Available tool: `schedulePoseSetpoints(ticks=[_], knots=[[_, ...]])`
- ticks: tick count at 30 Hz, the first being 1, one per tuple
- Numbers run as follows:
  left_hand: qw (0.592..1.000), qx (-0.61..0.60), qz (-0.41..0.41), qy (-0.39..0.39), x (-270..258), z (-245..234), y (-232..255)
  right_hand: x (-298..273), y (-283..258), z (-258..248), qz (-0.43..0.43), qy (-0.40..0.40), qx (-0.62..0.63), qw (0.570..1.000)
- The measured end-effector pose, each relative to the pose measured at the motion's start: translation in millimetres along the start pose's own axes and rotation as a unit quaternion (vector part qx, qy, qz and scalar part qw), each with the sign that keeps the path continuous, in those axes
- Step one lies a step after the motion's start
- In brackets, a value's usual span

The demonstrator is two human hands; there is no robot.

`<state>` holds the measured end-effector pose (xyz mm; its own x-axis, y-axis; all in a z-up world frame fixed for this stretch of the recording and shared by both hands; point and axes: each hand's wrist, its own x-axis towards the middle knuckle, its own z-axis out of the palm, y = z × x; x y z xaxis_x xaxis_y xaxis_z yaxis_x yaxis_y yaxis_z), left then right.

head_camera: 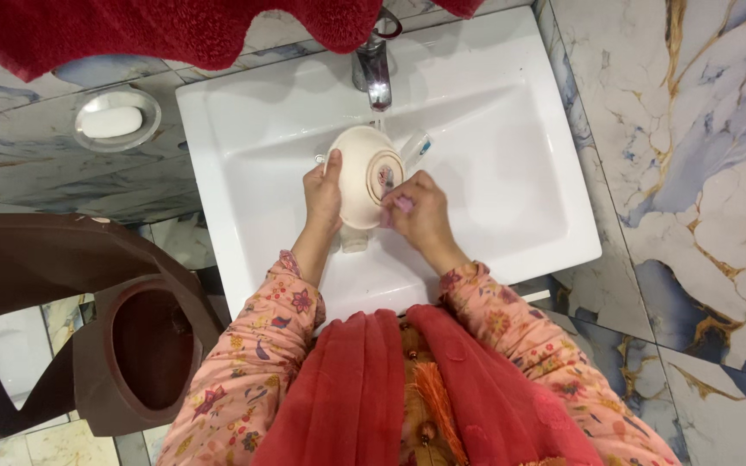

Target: The person washes a bowl and a spoon in a bathroom sink using a pink cloth and running water. They rinse the items, wipe the sink, and then dry their hands with a black cloth.

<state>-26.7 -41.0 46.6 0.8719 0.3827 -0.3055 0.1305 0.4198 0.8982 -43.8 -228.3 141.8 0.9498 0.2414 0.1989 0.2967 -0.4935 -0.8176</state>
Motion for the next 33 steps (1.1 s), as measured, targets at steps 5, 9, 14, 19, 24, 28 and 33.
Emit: schedulePoseSetpoints(ticks=[5, 9, 14, 19, 24, 28, 33], knots=[[0.998, -0.052, -0.037, 0.017, -10.2, 12.6, -26.7, 24.9, -15.4, 3.5, -0.05, 0.027, 0.04, 0.998], [0.997, -0.068, -0.034, 0.01, -5.8, 2.9, -23.5, 23.8, -12.7, -3.8, -0.073, -0.01, 0.026, 0.997], [0.997, -0.058, -0.048, 0.008, -2.2, -7.8, -13.7, 10.1, -7.8, -10.6, -0.101, -0.025, 0.025, 0.994], [0.993, -0.085, -0.074, -0.041, -13.2, 4.2, -23.4, 19.7, -9.5, -9.3, -0.117, 0.012, -0.021, 0.993], [0.995, -0.081, -0.047, -0.018, 16.5, -9.0, -20.8, 15.7, 1.2, -10.7, -0.114, -0.067, 0.016, 0.991], [0.991, -0.113, -0.072, -0.013, 36.0, -2.3, -33.9, 26.3, 36.5, -31.7, -0.029, -0.086, -0.111, 0.99], [0.973, -0.185, -0.134, 0.016, 64.5, 12.9, -42.0, 28.6, 66.5, -66.8, 0.182, -0.038, -0.312, 0.932]])
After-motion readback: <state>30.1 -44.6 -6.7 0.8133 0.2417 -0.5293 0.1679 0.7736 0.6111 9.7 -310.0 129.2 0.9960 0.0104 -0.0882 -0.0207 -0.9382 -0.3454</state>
